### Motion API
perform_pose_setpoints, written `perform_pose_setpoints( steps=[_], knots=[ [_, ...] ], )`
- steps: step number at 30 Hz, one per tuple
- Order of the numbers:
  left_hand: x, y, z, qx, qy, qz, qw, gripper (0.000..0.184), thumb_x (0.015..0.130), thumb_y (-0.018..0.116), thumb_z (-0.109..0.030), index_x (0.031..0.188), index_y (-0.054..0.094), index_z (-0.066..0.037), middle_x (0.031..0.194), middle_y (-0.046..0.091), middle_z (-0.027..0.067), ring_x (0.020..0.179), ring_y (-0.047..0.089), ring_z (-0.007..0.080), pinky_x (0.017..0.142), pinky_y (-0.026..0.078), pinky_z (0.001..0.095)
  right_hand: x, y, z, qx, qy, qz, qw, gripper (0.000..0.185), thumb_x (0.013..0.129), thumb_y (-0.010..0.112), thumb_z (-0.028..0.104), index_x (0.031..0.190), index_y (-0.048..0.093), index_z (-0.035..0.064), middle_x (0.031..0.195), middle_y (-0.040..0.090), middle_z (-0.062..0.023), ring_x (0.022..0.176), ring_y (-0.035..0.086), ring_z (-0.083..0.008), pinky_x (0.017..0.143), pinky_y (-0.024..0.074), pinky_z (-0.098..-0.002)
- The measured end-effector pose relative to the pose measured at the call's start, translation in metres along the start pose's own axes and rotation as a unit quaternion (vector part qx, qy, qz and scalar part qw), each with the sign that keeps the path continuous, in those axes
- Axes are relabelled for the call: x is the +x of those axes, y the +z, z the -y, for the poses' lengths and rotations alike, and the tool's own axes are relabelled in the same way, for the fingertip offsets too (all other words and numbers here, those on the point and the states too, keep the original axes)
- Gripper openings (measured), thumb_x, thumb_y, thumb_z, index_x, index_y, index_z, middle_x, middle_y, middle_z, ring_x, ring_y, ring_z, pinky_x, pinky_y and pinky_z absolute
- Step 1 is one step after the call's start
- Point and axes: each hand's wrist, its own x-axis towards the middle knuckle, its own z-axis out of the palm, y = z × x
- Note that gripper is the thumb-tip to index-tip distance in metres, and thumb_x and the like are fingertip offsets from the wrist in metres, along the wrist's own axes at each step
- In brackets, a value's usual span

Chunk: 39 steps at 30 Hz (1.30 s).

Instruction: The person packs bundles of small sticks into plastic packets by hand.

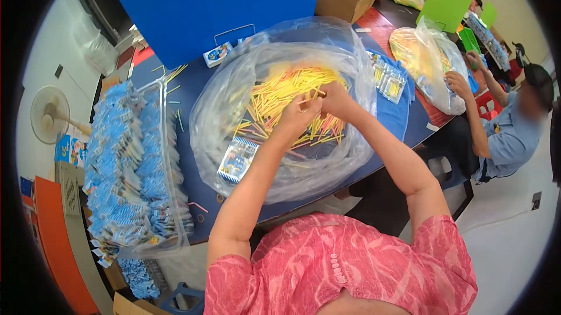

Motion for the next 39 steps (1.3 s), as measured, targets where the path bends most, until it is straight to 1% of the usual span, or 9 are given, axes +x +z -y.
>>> perform_pose_setpoints(
  steps=[3,7,12,16,21,28,33,37,39],
  knots=[
    [-0.004,0.008,-0.039,-0.257,-0.172,0.147,0.939,0.044,0.088,0.064,-0.037,0.116,0.054,-0.004,0.081,0.061,0.0042,0.076,0.059,0.0104,0.07,0.048,0.0265,-0.002,-0.009,-0.015,0.045,0.01,0.011,0.999,0.022,0.074,0.068,0.014,0.075,0.064,-0.0072,0.06,0.061,-0.0109,0.054,0.06,-0.0118,0.047,0.0486,-0.0274],
    [0.0,0.01,-0.032,-0.187,-0.307,0.159,0.92,0.041,0.089,0.064,-0.034,0.115,0.052,-0.005,0.086,0.059,0.0033,0.081,0.057,0.0095,0.075,0.047,0.0269,-0.007,-0.013,-0.02,-0.03,-0.024,0.053,0.998,0.02,0.077,0.068,0.015,0.078,0.065,-0.0039,0.062,0.061,-0.0072,0.054,0.059,-0.0112,0.05,0.049,-0.0265],
    [0.002,0.005,-0.042,-0.055,-0.324,0.155,0.932,0.034,0.089,0.064,-0.03,0.11,0.054,-0.004,0.084,0.057,0.0007,0.072,0.054,0.0064,0.064,0.045,0.0236,-0.006,-0.014,-0.048,-0.161,-0.251,0.006,0.955,0.02,0.081,0.066,0.017,0.079,0.065,-0.0026,0.06,0.059,-0.0052,0.057,0.059,-0.011,0.053,0.048,-0.0274],
    [0.004,0.007,-0.044,-0.026,-0.234,0.167,0.957,0.024,0.09,0.062,-0.027,0.104,0.051,-0.011,0.073,0.05,-0.0043,0.048,0.033,0.0023,0.042,0.024,0.0197,-0.023,-0.037,0.0,0.074,-0.002,0.169,0.983,0.023,0.08,0.061,0.016,0.071,0.061,-0.0051,0.061,0.06,-0.0097,0.057,0.061,-0.0156,0.054,0.0491,-0.0292],
    [0.006,0.011,-0.047,-0.115,-0.239,0.174,0.948,0.022,0.09,0.061,-0.028,0.099,0.052,-0.011,0.069,0.046,-0.0047,0.048,0.031,0.0033,0.042,0.024,0.0206,-0.011,-0.024,-0.028,0.063,0.019,0.078,0.995,0.028,0.081,0.061,0.022,0.073,0.061,-0.0048,0.068,0.063,-0.0149,0.057,0.061,-0.0217,0.058,0.0501,-0.0349],
    [-0.003,0.024,-0.05,-0.288,-0.315,0.139,0.893,0.029,0.093,0.056,-0.039,0.09,0.054,-0.01,0.06,0.038,-0.0057,0.045,0.029,0.0059,0.042,0.021,0.0207,-0.021,-0.005,-0.027,-0.311,-0.152,-0.08,0.935,0.026,0.075,0.065,0.025,0.076,0.065,-0.0009,0.075,0.065,-0.019,0.065,0.063,-0.034,0.062,0.0506,-0.0433],
    [-0.012,0.025,-0.045,-0.27,-0.336,0.067,0.9,0.034,0.095,0.052,-0.041,0.085,0.054,-0.009,0.061,0.044,-0.003,0.045,0.034,0.0066,0.041,0.022,0.021,-0.04,-0.01,0.0,-0.362,-0.108,0.013,0.926,0.027,0.072,0.066,0.028,0.072,0.065,0.0006,0.077,0.065,-0.018,0.074,0.064,-0.0345,0.065,0.0504,-0.0439],
    [-0.011,0.012,-0.04,-0.299,-0.352,0.03,0.887,0.028,0.096,0.051,-0.034,0.085,0.055,-0.008,0.065,0.053,0.0,0.049,0.043,0.0082,0.041,0.027,0.0223,-0.054,-0.014,0.014,-0.298,-0.106,0.017,0.948,0.042,0.066,0.075,0.028,0.097,0.064,0.0014,0.099,0.064,-0.0202,0.091,0.062,-0.0349,0.075,0.0495,-0.0429],
    [-0.009,0.004,-0.034,-0.386,-0.384,0.043,0.838,0.022,0.096,0.051,-0.027,0.089,0.057,-0.006,0.071,0.059,0.0018,0.056,0.052,0.0103,0.044,0.036,0.0236,-0.052,-0.008,-0.001,-0.262,-0.286,-0.052,0.92,0.063,0.062,0.079,0.025,0.116,0.055,0.0017,0.114,0.057,-0.0219,0.105,0.056,-0.0352,0.087,0.0461,-0.0408]
  ],
)
